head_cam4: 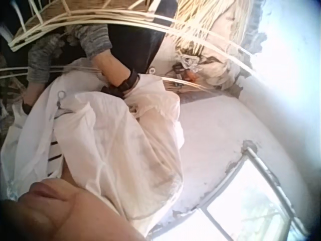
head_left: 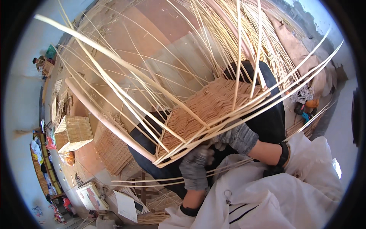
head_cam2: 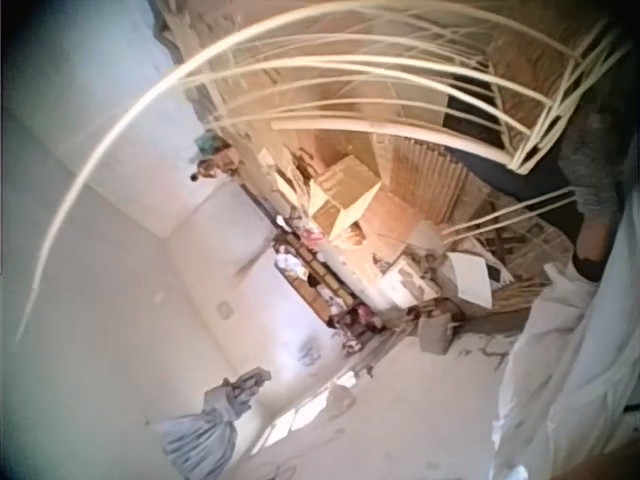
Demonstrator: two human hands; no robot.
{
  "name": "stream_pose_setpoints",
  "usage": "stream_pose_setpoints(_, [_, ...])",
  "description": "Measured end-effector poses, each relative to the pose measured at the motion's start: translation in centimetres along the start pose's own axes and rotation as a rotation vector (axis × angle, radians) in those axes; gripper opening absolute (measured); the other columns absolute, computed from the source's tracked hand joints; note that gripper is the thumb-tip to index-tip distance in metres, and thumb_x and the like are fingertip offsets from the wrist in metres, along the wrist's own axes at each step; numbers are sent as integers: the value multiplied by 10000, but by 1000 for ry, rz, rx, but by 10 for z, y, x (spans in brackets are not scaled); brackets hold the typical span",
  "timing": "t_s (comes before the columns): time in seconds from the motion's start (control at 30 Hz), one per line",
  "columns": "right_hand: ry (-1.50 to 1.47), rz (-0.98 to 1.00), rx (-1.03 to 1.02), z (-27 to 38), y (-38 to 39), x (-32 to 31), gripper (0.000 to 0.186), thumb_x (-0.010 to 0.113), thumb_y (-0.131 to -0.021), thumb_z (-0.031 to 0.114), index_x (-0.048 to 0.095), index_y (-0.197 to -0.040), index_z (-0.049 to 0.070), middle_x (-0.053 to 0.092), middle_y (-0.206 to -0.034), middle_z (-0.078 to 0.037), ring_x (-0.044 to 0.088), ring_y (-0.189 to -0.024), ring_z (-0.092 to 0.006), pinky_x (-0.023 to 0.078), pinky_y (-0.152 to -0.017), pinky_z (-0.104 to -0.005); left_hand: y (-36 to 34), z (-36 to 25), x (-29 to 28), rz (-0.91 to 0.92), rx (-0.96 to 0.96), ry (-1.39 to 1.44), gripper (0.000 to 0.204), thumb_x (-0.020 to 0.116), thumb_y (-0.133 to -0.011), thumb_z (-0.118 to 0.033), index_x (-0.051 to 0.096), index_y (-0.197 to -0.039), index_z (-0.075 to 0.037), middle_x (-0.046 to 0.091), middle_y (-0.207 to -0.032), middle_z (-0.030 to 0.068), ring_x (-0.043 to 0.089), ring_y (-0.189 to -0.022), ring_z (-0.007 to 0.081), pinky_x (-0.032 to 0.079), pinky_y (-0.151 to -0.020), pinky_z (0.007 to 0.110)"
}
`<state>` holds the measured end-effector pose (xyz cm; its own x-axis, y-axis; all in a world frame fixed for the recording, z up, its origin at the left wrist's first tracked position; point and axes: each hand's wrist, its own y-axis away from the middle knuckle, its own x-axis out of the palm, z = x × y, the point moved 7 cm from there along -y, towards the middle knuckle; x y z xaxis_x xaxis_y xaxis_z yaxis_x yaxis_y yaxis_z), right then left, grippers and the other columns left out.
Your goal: The person weaves long wooden rods into the structure of a large basket, using a wooden mallet to secure the pieces and shears to trim the excess material.
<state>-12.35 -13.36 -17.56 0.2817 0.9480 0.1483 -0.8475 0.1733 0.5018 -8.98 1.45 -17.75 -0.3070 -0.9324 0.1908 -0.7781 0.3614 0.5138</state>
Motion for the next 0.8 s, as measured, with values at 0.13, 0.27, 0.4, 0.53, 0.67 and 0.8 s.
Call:
stream_pose_setpoints(0.13, [457, -124, -193, -2, 4, -16, 202, 570, -764, 243, 611, -894, 95, 587, -953, -53, 519, -929, -226, 395, -835, -348, 0, 16, 3, 8, -191, -114, 260, 626, -770, -187, 558, -934, 3, 592, -711, 94, 522, -548, 123, 448, -523, 226])
stream_pose_setpoints(0.27, [614, -92, -194, 8, 10, -25, 206, 564, -761, 196, 586, -933, 85, 600, -875, -46, 562, -814, -211, 449, -741, -315, -11, 16, 20, 118, -249, 276, 368, 631, -768, -189, 450, -1047, -33, 523, -777, 38, 497, -639, 116, 428, -531, 213])
stream_pose_setpoints(0.4, [977, -161, -527, 17, 18, -28, 343, 519, -784, 336, 543, -996, 68, 567, -968, -102, 539, -877, -285, 433, -771, -400, -14, 8, 39, 131, -114, 304, 335, 629, -771, -182, 457, -1027, -51, 511, -799, 25, 471, -636, 107, 398, -512, 215])
stream_pose_setpoints(0.53, [1012, -14, -421, 17, 14, -31, 369, 557, -746, 332, 539, -1022, 87, 572, -962, -87, 545, -876, -276, 444, -768, -375, -21, 29, 40, 167, -258, 427, 326, 647, -754, -173, 460, -994, -56, 504, -796, 22, 462, -627, 104, 396, -510, 220])
stream_pose_setpoints(0.67, [1211, -20, -727, 16, 19, -27, 353, 567, -741, 292, 536, -1022, 81, 568, -975, -76, 546, -874, -258, 449, -765, -352, -22, 31, 45, 266, -300, 510, 361, 673, -727, -176, 463, -994, -54, 509, -808, 21, 485, -661, 109, 413, -523, 224])
stream_pose_setpoints(0.8, [880, 48, -538, 11, 12, -26, 316, 578, -727, 270, 556, -978, 79, 556, -951, -78, 528, -871, -251, 426, -778, -352, -20, 30, 53, 411, -405, 673, 373, 675, -723, -172, 479, -1006, -29, 541, -814, 61, 535, -664, 161, 457, -522, 247])
